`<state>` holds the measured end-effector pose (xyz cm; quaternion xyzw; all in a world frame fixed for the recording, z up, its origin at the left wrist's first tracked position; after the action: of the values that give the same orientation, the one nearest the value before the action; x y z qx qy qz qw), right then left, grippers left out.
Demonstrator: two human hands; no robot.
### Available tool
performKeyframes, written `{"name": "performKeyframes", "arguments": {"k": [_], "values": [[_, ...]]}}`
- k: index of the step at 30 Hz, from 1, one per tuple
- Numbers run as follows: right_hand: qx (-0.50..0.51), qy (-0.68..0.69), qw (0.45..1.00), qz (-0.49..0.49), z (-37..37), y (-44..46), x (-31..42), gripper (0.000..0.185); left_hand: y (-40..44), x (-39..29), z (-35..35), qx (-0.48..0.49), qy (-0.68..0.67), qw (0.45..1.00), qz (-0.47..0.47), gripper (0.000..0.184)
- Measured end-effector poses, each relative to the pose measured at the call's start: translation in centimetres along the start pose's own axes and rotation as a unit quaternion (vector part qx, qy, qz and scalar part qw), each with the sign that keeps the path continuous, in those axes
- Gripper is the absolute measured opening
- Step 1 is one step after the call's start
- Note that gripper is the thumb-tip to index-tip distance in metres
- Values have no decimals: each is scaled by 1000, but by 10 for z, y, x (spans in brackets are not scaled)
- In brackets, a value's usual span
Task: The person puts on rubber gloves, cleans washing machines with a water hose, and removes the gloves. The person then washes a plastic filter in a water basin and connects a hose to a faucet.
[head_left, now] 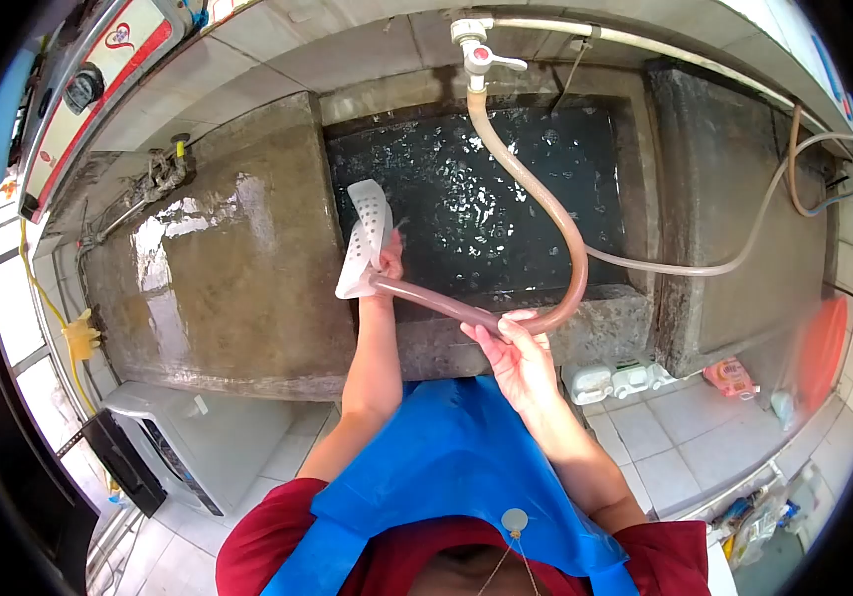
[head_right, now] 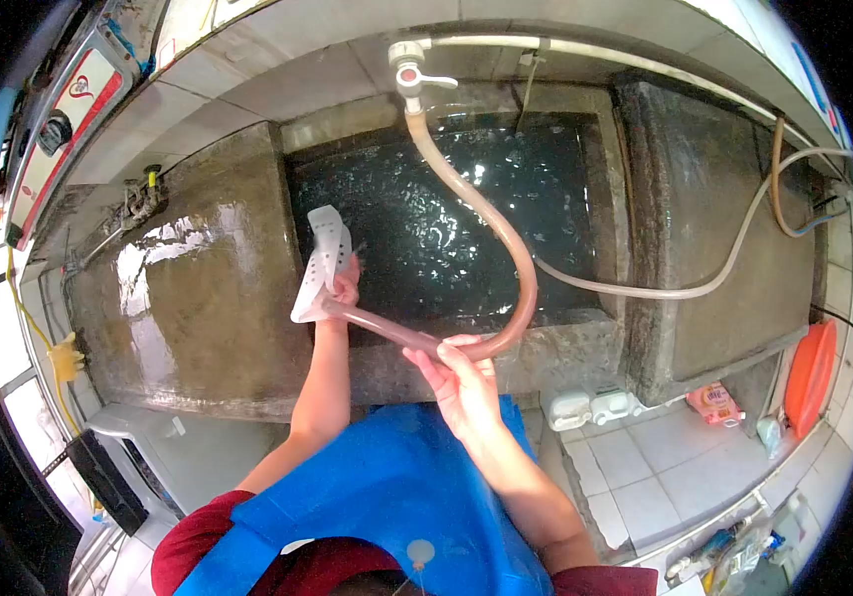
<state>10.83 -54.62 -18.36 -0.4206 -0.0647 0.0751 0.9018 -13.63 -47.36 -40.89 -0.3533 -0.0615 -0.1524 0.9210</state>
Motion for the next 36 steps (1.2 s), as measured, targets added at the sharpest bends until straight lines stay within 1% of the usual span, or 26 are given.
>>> {"name": "performKeyframes", "arguments": {"k": [1, 3, 4, 6, 8, 10, 11, 12, 14, 15, 17, 18, 20, 21, 23, 24, 27, 29, 33, 34, 35, 36], "values": [[-1, 0, 1000, 0, 0, -1, -1, 12, 2, 6, 0, -1, 0, 1000, 0, 42], [-1, 4, 1000, 13, 1, -2, -3, 9, 6, 16, 3, 4, -154, 987, -35, 44], [-2, 4, 1000, 11, 2, -2, -3, 9, 5, 22, 13, -42, -147, 988, -11, 45], [-3, -11, 1000, -2, 5, -2, -1, 9, 12, 17, 5, -43, -175, 983, -27, 45], [1, 1, 1000, -4, 8, -1, 1, 10, 14, 19, 8, -42, -201, 978, -42, 45], [5, 16, 1000, -5, 10, 2, 2, 11, 13, 17, 8, -73, -169, 983, -13, 48], [4, 36, 999, -21, 10, 6, 3, 12, 12, 16, 4, -74, -169, 983, -13, 48], [4, 56, 998, -37, 9, 8, 3, 13, 11, 15, 3, -56, -133, 989, 23, 46], [10, 57, 998, -37, 7, 10, 4, 14, 10, 13, 0, -19, -59, 994, 92, 41], [13, 55, 998, -37, 7, 10, 5, 16, 8, 12, -3, -20, -58, 994, 92, 41], [3, 39, 999, -37, 9, 11, 7, 17, 0, 21, 9, 52, -83, 994, 40, 40], [8, 44, 998, -41, 5, 14, 7, 17, -7, 26, 15, 53, -82, 994, 40, 40], [13, 49, 998, -44, 4, 16, 8, 17, -24, 38, 32, -9, -30, 994, 101, 41], [8, 36, 999, -36, 6, 17, 9, 17, -28, 43, 34, -9, -29, 994, 101, 41], [2, 24, 999, -28, 9, 17, 9, 16, -36, 52, 35, -24, 42, 995, 85, 39], [3, 24, 999, -25, 10, 16, 7, 16, -41, 57, 37, 17, 46, 998, 42, 40], [7, 33, 999, -30, 9, 20, 2, 15, -52, 79, 41, 32, 67, 996, 43, 41], [13, 41, 998, -39, 11, 25, 0, 15, -53, 90, 45, 77, -52, 996, -18, 40], [5, 43, 998, -49, 11, 24, -1, 15, -48, 94, 43, 175, -97, 977, -79, 36], [1, 32, 998, -48, 10, 22, -1, 15, -50, 93, 55, 56, 24, 998, 17, 35], [1, 32, 998, -50, 7, 19, -1, 15, -50, 88, 63, -65, 144, 981, 113, 34], [-2, 29, 998, -51, 2, 17, 1, 16, -32, 70, 54, -63, 99, 985, 129, 31]]}}
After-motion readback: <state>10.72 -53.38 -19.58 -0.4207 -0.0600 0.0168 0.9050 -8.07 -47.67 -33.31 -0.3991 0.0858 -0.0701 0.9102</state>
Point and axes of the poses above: each hand's wrist, its own y-axis towards the middle knuckle, its own z-axis out of the palm, x = y × z, the point moved 1 cm from there along y, towards the middle knuckle, and after that the axes turned 11 degrees about y, right-handed, at the moved point
